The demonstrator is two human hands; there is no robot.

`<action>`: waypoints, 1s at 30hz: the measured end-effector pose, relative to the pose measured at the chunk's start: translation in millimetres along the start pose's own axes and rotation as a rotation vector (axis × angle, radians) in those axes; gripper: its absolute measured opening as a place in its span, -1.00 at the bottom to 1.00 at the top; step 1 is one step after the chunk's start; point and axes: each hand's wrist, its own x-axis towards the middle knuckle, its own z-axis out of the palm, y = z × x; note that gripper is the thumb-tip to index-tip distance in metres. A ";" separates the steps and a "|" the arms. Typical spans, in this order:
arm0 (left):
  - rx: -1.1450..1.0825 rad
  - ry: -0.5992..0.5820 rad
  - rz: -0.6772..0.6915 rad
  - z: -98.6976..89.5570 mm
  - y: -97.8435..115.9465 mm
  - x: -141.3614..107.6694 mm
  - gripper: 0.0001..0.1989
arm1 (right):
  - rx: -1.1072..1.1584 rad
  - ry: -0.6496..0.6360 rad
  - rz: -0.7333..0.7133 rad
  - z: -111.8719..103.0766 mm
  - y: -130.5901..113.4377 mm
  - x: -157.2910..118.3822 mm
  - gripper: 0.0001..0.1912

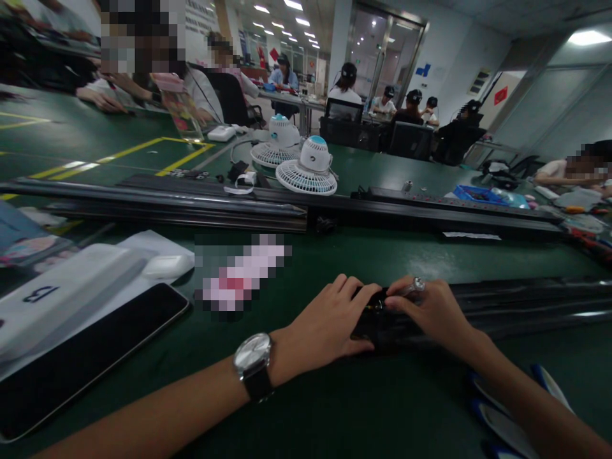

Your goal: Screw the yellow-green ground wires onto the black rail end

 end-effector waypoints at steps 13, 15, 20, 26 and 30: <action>-0.065 -0.041 0.025 -10.0 -1.1 -0.3 -0.16 | -0.131 0.115 -0.133 -8.4 -3.2 -1.4 -0.89; -0.076 -0.056 0.033 -12.6 -1.3 -0.6 -0.15 | -0.092 0.113 -0.085 -4.9 -4.7 -0.9 -0.90; -0.067 -0.068 0.039 -12.8 -1.6 -0.9 -0.15 | -0.020 0.086 -0.014 2.1 -1.6 -1.2 -0.88; -0.062 -0.051 0.019 -7.0 -2.3 -0.6 -0.13 | -0.036 0.051 -0.028 2.1 -0.5 -2.4 -0.87; -0.045 -0.032 0.000 -4.4 -0.9 -0.2 -0.18 | -0.137 0.027 -0.090 0.7 -3.0 -2.4 -0.87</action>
